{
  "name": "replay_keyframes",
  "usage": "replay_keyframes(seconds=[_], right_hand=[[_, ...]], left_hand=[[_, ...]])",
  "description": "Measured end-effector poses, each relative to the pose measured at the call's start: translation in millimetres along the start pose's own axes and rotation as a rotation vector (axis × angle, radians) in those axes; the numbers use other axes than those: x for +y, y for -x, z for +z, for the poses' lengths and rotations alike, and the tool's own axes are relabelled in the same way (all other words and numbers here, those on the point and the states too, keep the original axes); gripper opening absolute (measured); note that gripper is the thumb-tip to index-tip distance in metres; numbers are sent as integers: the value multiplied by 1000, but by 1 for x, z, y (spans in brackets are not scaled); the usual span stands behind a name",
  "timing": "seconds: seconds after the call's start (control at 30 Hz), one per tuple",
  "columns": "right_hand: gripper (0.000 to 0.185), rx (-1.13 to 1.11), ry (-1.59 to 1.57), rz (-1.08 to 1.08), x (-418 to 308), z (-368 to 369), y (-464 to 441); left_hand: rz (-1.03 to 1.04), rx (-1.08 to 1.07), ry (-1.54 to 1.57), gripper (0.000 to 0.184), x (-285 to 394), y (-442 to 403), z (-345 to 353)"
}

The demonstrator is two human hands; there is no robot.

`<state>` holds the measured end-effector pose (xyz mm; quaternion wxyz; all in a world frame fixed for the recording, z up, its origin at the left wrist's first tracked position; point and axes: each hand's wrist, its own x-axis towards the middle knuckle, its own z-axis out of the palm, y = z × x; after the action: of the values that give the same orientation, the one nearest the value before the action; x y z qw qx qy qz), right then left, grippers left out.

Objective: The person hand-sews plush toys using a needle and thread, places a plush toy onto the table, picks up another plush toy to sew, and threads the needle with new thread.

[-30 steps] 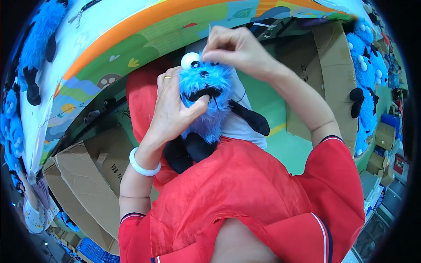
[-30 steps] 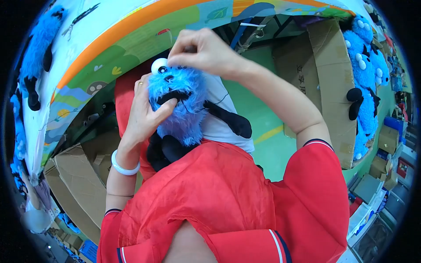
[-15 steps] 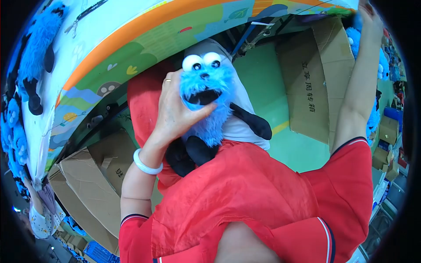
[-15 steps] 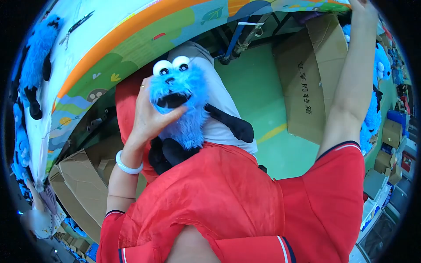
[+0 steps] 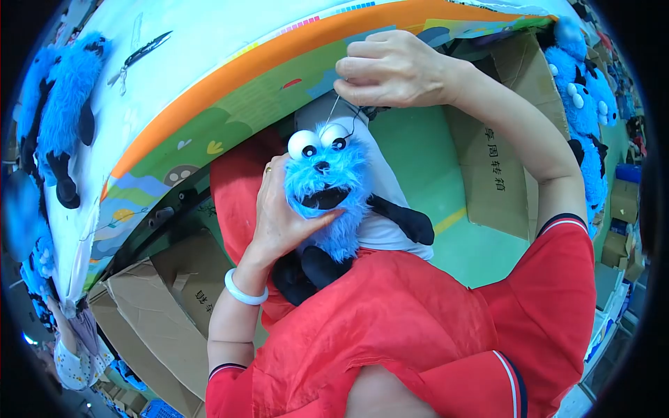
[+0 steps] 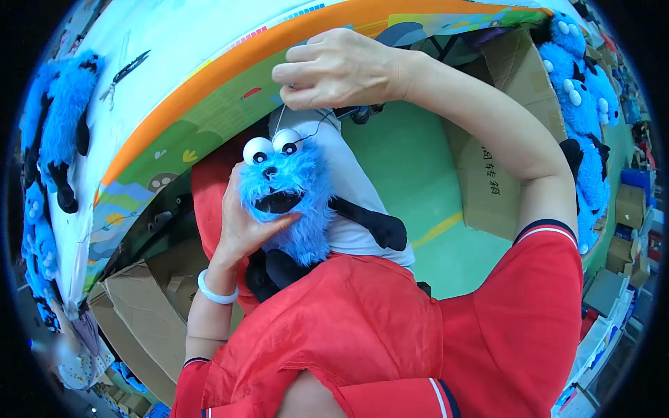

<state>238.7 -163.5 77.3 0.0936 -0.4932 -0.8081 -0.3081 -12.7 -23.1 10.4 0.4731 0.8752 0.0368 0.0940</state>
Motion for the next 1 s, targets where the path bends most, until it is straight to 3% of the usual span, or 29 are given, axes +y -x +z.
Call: replay_keyframes(seconds=[0.4, 0.7, 0.87, 1.0], right_hand=[[12, -23, -143, -97, 0, 12, -17], [13, -161, -811, 9, 5, 44, -25], [15, -126, -854, 122, -15, 45, -20], [16, -159, -831, 65, -18, 43, -22]], left_hand=[[43, 26, 23, 71, 1, -3, 0], [-30, -9, 181, 52, -2, -14, -16], [-89, -44, 309, 48, -9, -16, -16], [-129, -79, 383, 46, -10, -17, -17]])
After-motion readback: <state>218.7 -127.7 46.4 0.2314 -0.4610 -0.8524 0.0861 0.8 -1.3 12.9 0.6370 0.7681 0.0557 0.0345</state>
